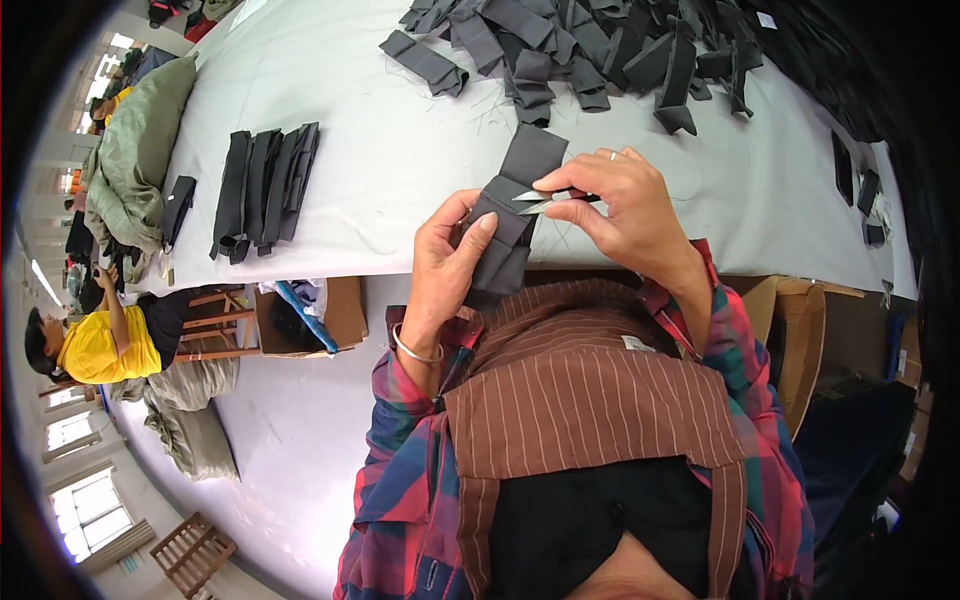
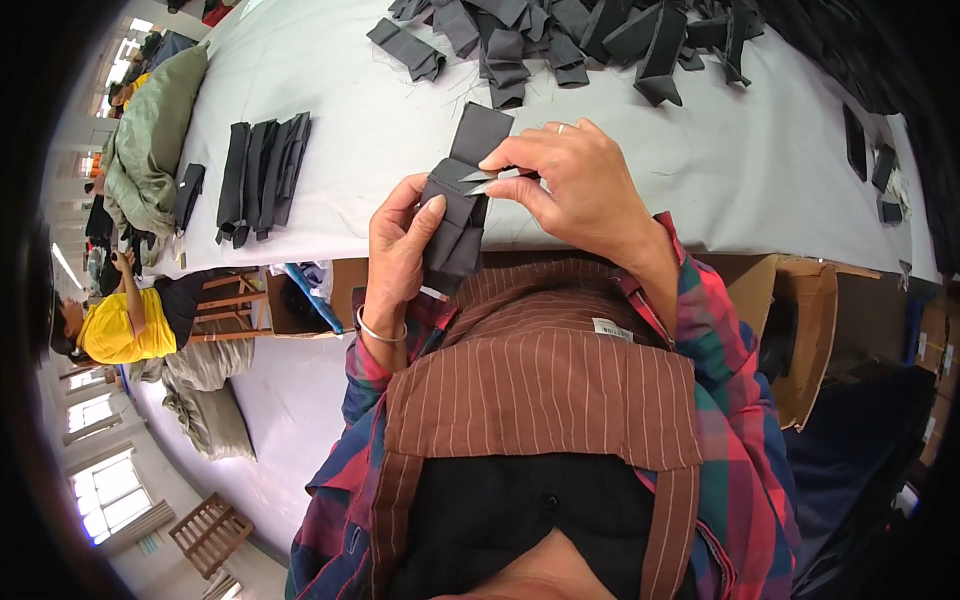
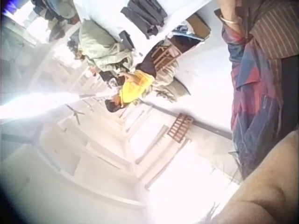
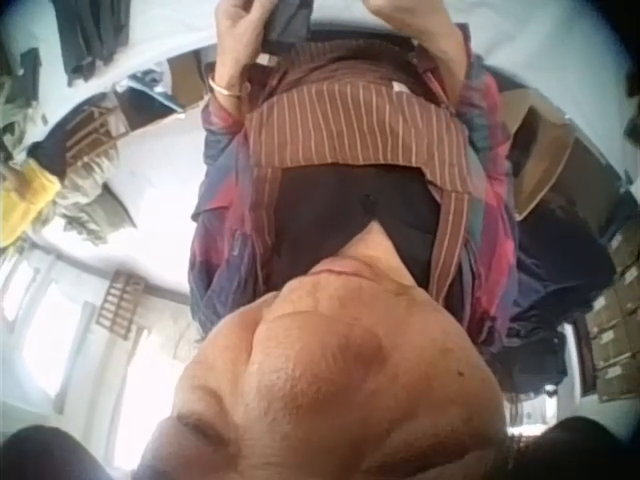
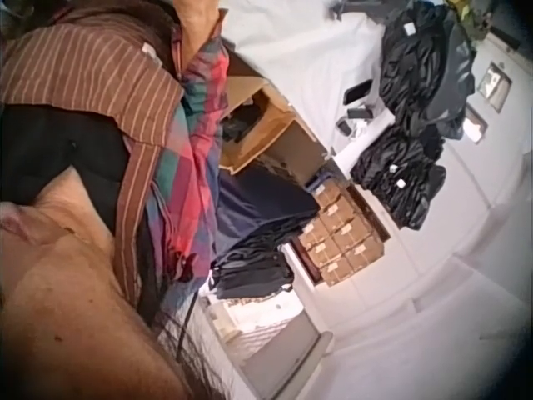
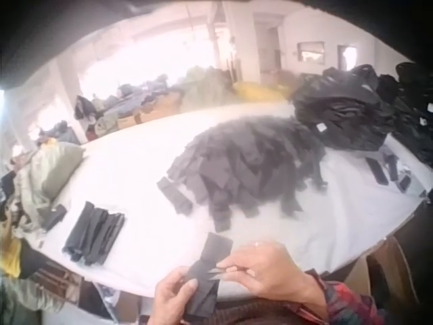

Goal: Trimming excess threads from pre-sewn fabric components using thread snips at a factory workstation.

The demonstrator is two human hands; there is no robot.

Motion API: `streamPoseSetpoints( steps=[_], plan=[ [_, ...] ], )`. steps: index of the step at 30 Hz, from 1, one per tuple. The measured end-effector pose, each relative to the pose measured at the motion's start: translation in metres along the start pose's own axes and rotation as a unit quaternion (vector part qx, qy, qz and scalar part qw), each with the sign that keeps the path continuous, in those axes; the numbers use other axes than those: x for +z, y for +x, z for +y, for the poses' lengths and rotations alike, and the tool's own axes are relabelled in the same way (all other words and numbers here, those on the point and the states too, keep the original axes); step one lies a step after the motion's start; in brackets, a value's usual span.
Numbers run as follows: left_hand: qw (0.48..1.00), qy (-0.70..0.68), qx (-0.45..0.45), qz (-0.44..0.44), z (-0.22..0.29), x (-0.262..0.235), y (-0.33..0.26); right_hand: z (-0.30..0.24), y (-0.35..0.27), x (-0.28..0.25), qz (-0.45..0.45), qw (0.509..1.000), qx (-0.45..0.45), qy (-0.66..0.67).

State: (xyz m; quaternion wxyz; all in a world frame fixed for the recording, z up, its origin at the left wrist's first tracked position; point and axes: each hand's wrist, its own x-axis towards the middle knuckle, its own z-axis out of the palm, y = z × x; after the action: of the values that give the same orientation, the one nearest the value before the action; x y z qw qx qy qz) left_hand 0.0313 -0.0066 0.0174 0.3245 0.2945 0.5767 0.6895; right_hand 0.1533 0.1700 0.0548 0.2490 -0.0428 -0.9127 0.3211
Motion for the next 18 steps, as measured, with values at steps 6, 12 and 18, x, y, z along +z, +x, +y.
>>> streamPoseSetpoints(
  steps=[6,12,18],
  plan=[
    [0.999,0.004,-0.041,-0.026,0.0036,-0.0007,-0.0021,0.0047,-0.001,-0.0008,-0.015,0.998,-0.053,-0.026],
    [0.996,-0.04,-0.072,-0.037,0.0034,-0.0052,-0.0052,0.0034,-0.0018,-0.0005,-0.022,0.996,-0.081,-0.027],
    [0.993,-0.054,-0.087,-0.053,0.0039,-0.0081,-0.0061,0.002,-0.0035,0.0015,-0.008,0.995,-0.089,-0.043]
  ],
)
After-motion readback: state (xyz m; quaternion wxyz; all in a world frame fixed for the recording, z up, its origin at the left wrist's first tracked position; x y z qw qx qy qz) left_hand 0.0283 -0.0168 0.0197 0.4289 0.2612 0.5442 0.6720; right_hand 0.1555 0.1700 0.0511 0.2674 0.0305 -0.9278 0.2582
